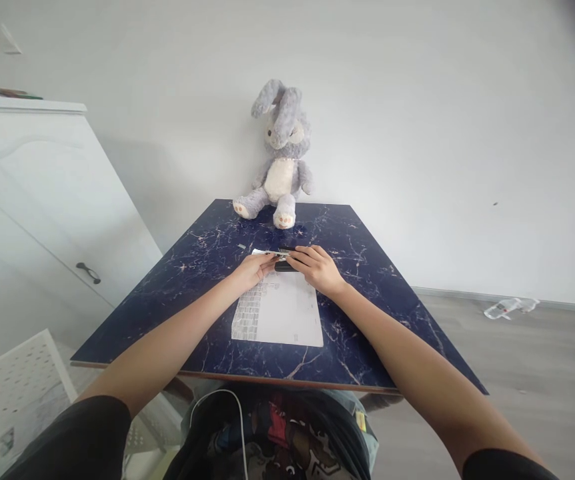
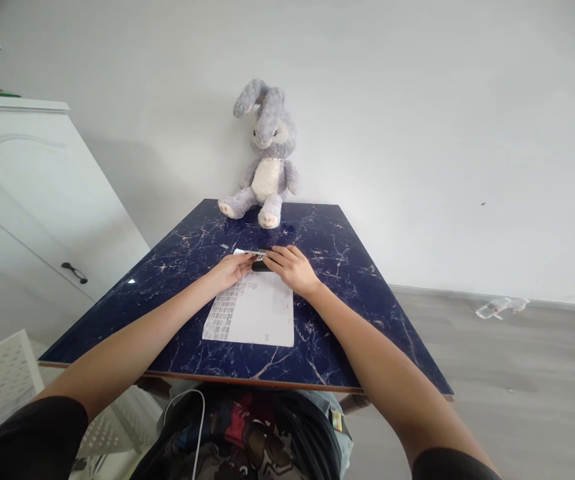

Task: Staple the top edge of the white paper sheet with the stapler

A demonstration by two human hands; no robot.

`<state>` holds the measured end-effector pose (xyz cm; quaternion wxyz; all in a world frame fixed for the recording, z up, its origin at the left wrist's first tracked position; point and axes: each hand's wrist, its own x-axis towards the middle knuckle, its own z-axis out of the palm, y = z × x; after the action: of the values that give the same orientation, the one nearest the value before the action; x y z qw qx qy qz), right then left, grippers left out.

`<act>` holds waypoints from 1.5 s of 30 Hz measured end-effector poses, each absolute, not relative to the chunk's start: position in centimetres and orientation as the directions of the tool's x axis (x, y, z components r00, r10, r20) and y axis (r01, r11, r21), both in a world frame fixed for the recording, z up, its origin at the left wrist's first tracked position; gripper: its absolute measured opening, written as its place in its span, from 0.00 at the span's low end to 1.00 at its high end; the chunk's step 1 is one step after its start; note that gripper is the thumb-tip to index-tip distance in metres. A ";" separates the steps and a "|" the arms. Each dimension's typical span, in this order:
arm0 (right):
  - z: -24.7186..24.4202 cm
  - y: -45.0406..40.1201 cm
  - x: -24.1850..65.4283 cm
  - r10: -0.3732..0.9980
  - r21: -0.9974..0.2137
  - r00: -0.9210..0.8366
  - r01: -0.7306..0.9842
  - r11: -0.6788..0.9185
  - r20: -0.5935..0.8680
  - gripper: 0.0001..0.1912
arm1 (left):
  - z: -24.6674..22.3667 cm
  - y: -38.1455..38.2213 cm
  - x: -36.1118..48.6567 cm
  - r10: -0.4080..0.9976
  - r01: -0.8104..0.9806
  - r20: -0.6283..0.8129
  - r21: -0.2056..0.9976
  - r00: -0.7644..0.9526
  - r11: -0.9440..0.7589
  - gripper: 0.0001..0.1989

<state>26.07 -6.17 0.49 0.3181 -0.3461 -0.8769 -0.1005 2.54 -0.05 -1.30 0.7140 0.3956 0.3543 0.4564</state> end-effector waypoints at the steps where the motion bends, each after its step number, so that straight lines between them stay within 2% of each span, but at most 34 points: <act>1: 0.5 -6.2 26.1 0.542 -0.042 -0.560 0.670 0.741 0.627 0.22 | -1.4 0.0 2.5 0.932 -0.368 -0.147 0.889 0.332 0.271 0.02; 8: 0.3 -6.0 26.3 0.537 -0.024 -0.546 0.686 0.727 0.643 0.24 | -1.2 -0.3 2.7 0.952 -0.345 -0.108 0.915 0.287 0.208 0.03; 12: 0.2 -6.0 26.2 0.578 -0.067 -0.466 0.738 0.672 0.669 0.26 | -0.7 -0.8 2.5 0.997 -0.242 0.009 0.970 0.081 0.011 0.09; 14: 0.2 -5.9 26.1 0.627 -0.158 -0.365 0.768 0.621 0.688 0.24 | -0.3 -1.0 2.2 0.989 -0.165 0.150 0.975 -0.018 -0.151 0.12; 17: -0.2 -5.8 26.0 0.729 -0.390 -0.181 0.747 0.539 0.660 0.18 | 0.5 -1.6 2.0 0.930 -0.073 0.364 0.927 -0.046 -0.367 0.14; 19: -0.5 -5.7 26.0 0.796 -0.540 -0.116 0.676 0.501 0.594 0.16 | 0.9 -2.1 2.0 0.903 -0.047 0.430 0.901 -0.026 -0.430 0.15; 22: -0.7 -5.6 25.9 0.851 -0.633 -0.128 0.613 0.472 0.510 0.14 | 1.1 -2.6 2.2 0.892 -0.039 0.452 0.892 0.022 -0.451 0.17; 32: -0.7 -5.5 25.8 0.879 -0.612 -0.214 0.648 0.454 0.426 0.12 | 1.4 -2.9 2.3 0.889 -0.116 0.432 0.901 0.149 -0.418 0.20; 37: -0.1 -5.7 25.8 0.788 -0.564 -0.216 0.592 0.576 0.577 0.20 | 1.4 -3.5 2.3 0.859 -0.087 0.446 0.894 0.253 -0.439 0.20; 41: 0.7 -6.5 25.5 0.687 -0.505 -0.215 0.535 0.677 0.694 0.20 | 1.4 -3.8 2.4 0.832 -0.051 0.434 0.894 0.346 -0.445 0.20; 45: 1.2 -7.2 25.1 0.633 -0.453 -0.250 0.515 0.728 0.733 0.19 | 1.5 -4.3 2.6 0.808 -0.050 0.403 0.904 0.430 -0.425 0.21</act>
<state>25.11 -7.16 1.22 0.4921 -0.3641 -0.7884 0.0598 2.62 -4.27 1.50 0.4645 0.7067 0.2682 0.4614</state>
